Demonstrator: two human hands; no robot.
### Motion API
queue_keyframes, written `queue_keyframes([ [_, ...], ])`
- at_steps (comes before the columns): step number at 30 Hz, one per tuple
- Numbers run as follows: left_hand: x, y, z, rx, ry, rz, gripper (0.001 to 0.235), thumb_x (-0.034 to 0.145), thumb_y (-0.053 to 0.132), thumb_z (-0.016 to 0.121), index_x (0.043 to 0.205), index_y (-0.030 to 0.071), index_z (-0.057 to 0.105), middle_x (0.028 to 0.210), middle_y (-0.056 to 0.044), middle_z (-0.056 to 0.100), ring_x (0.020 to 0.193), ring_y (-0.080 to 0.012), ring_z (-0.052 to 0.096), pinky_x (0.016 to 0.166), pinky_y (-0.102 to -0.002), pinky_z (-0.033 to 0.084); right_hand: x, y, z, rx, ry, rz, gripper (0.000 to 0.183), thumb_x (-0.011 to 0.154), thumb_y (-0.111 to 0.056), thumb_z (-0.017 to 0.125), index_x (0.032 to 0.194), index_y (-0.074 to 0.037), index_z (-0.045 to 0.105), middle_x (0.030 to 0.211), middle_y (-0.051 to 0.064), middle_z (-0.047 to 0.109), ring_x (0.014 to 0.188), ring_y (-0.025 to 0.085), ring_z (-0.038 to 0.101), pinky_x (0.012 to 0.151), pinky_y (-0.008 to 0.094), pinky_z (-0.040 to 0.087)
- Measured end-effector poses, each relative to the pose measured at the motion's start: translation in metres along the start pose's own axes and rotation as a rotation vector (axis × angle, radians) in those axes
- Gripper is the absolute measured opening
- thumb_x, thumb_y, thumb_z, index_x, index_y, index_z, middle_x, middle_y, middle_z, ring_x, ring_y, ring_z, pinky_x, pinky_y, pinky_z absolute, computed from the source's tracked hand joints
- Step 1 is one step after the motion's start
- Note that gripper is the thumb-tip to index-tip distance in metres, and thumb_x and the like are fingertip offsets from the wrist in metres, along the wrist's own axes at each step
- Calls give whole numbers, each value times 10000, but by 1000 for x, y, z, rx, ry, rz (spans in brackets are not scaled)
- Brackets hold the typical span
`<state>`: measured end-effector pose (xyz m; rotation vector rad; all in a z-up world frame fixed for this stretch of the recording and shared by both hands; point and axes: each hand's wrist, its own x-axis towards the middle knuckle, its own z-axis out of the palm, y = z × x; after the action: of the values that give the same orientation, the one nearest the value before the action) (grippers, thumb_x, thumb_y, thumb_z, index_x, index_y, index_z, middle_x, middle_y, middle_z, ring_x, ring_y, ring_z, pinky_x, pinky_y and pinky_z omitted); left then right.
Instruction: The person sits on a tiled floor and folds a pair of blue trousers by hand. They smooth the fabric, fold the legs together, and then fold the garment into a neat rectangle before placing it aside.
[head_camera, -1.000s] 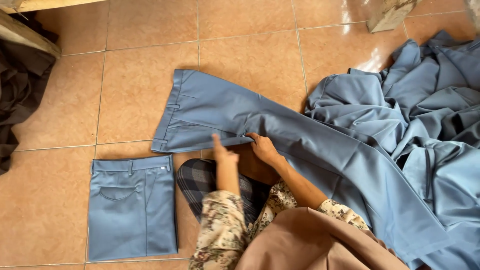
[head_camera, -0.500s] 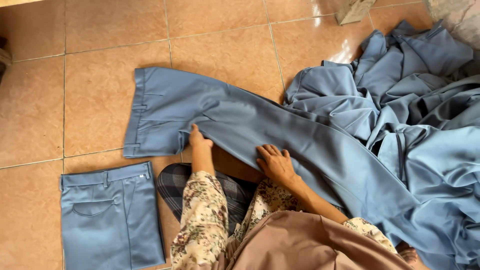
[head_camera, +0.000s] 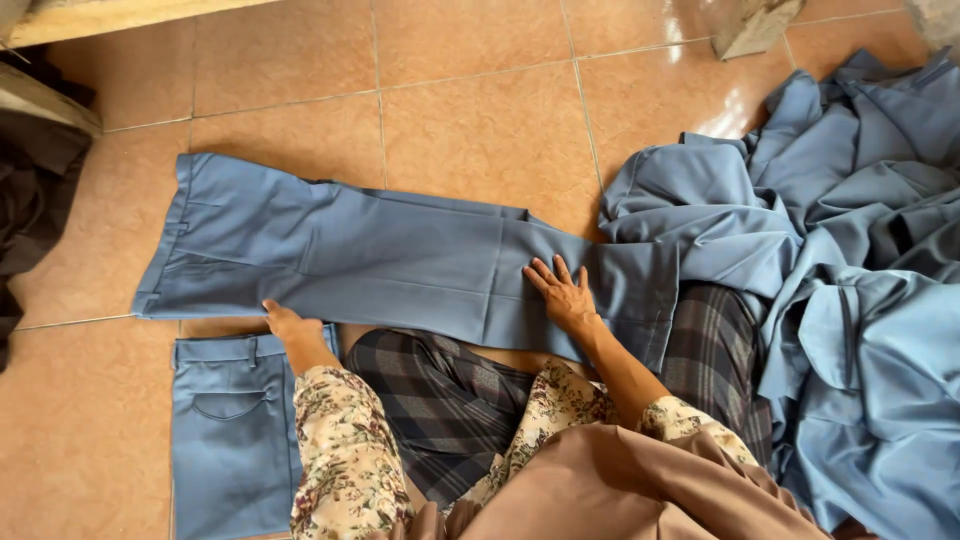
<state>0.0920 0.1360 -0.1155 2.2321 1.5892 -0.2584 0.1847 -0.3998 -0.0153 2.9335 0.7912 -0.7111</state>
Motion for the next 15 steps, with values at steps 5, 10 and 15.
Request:
queue_keyframes([
  [5, -33, 22, 16, -251, 231, -104, 1105, 805, 158, 871, 1635, 174, 141, 1528, -158, 397, 1454, -375, 401, 1206, -577, 215, 25, 10, 1, 66, 28, 6, 710, 999, -98, 481, 1612, -383, 263, 1702, -94, 237, 1580, 282, 171, 1190, 651, 240],
  [10, -93, 94, 61, -1722, 280, 507, 435, 1003, 257, 472, 1431, 203, 416, 1410, -45, 454, 1333, -182, 473, 1009, -386, 505, 6, 69, 19, 107, 594, 61, 381, 939, -217, 612, 1286, -364, 673, 1377, -55, 662, 1185, 193, 677, 933, 463, 548],
  [15, -223, 164, 125, -183, -195, 679, 534, 905, 459, 696, 1397, 284, 585, 1449, -127, 511, 1330, -340, 532, 1057, -499, 472, -84, 152, 6, -32, 602, 620, 349, 899, -536, 719, 1138, -282, 713, 1130, -2, 665, 1074, 241, 584, 844, 434, 433],
])
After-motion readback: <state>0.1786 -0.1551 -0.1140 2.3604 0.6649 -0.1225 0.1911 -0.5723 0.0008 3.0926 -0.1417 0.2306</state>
